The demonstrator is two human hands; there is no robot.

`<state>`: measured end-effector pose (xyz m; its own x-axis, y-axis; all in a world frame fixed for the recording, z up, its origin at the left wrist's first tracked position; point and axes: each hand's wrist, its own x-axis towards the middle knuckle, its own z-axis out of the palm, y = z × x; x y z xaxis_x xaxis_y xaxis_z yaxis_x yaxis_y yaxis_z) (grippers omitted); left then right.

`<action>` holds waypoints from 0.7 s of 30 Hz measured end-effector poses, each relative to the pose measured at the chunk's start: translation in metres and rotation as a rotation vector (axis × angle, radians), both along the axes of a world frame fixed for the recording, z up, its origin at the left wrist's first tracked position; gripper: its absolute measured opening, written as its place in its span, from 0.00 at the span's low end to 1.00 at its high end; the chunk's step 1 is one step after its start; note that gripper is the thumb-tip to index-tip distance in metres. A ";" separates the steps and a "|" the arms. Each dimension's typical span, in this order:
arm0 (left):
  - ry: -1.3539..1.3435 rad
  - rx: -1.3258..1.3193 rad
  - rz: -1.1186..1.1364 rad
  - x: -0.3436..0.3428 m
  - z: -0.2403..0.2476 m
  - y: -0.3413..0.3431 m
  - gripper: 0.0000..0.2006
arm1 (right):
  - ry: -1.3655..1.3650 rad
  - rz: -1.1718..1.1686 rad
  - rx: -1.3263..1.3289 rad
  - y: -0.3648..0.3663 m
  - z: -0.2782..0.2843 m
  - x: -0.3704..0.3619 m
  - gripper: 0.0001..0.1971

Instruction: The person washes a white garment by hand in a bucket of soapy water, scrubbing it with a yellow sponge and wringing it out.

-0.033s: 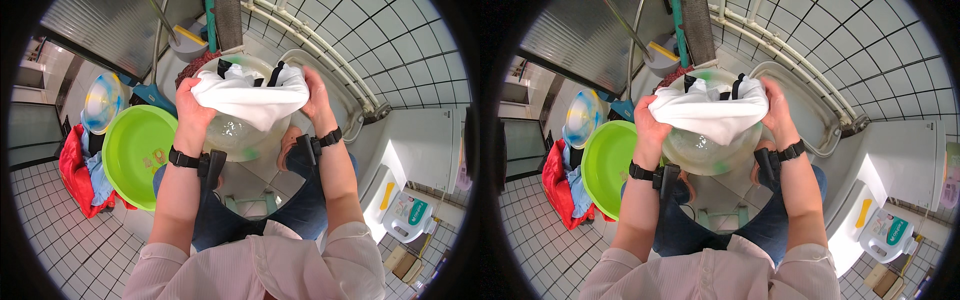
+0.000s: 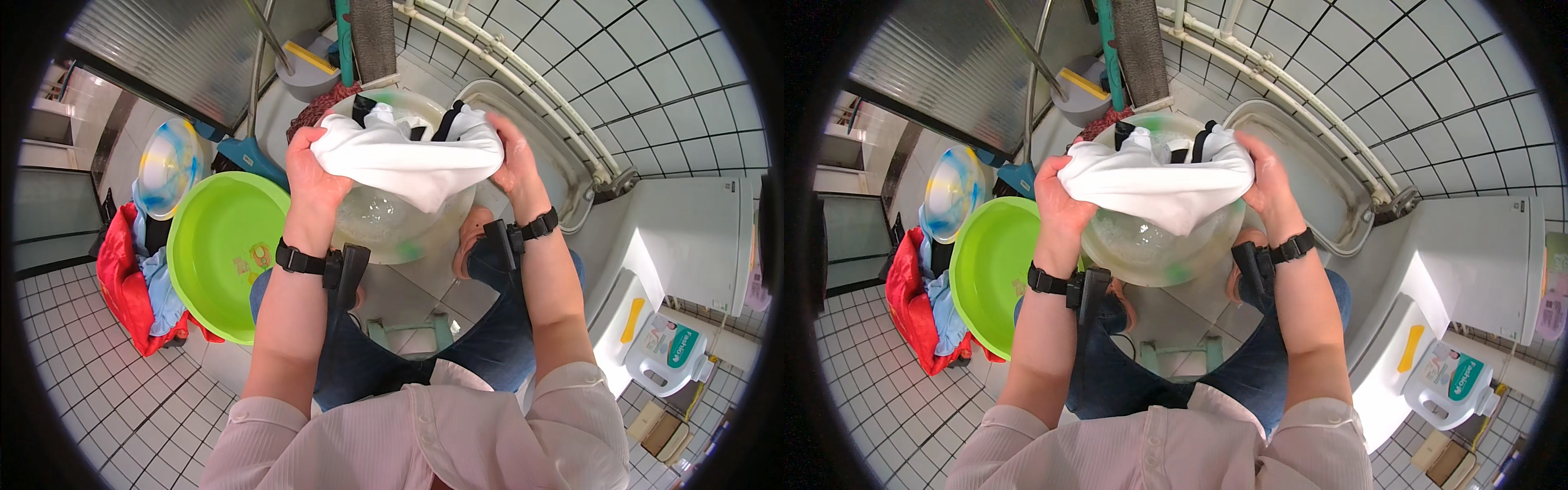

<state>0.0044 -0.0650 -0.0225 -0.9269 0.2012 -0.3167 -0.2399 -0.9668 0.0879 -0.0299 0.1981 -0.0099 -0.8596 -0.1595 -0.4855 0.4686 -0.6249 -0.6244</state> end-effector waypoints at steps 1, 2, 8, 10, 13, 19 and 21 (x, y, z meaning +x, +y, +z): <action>0.001 0.000 -0.002 -0.001 0.003 0.000 0.17 | 0.001 -0.002 0.000 0.002 -0.004 -0.001 0.13; -0.008 -0.032 0.031 -0.002 0.007 0.000 0.17 | 0.063 0.051 0.064 0.005 -0.012 -0.003 0.14; -0.054 -0.197 0.133 0.000 0.012 -0.005 0.17 | 0.057 0.104 0.159 -0.002 -0.031 -0.001 0.15; 0.027 -0.188 0.129 0.002 0.013 -0.005 0.19 | -0.036 0.114 -0.043 -0.002 -0.029 -0.001 0.19; 0.072 -0.363 0.020 0.002 0.012 -0.005 0.20 | -0.020 0.125 -0.180 -0.010 -0.010 0.000 0.26; -0.025 -1.007 -0.187 0.000 -0.011 0.010 0.18 | 0.062 0.213 -0.412 -0.012 0.000 -0.003 0.27; -0.157 -0.930 -0.234 -0.003 -0.019 0.013 0.16 | 0.079 0.241 -0.477 -0.012 0.006 -0.002 0.27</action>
<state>0.0017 -0.0516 -0.0412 -0.8287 -0.0182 -0.5594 -0.4917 -0.4539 0.7431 -0.0318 0.1863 -0.0035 -0.8026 -0.5433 -0.2462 0.5965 -0.7286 -0.3366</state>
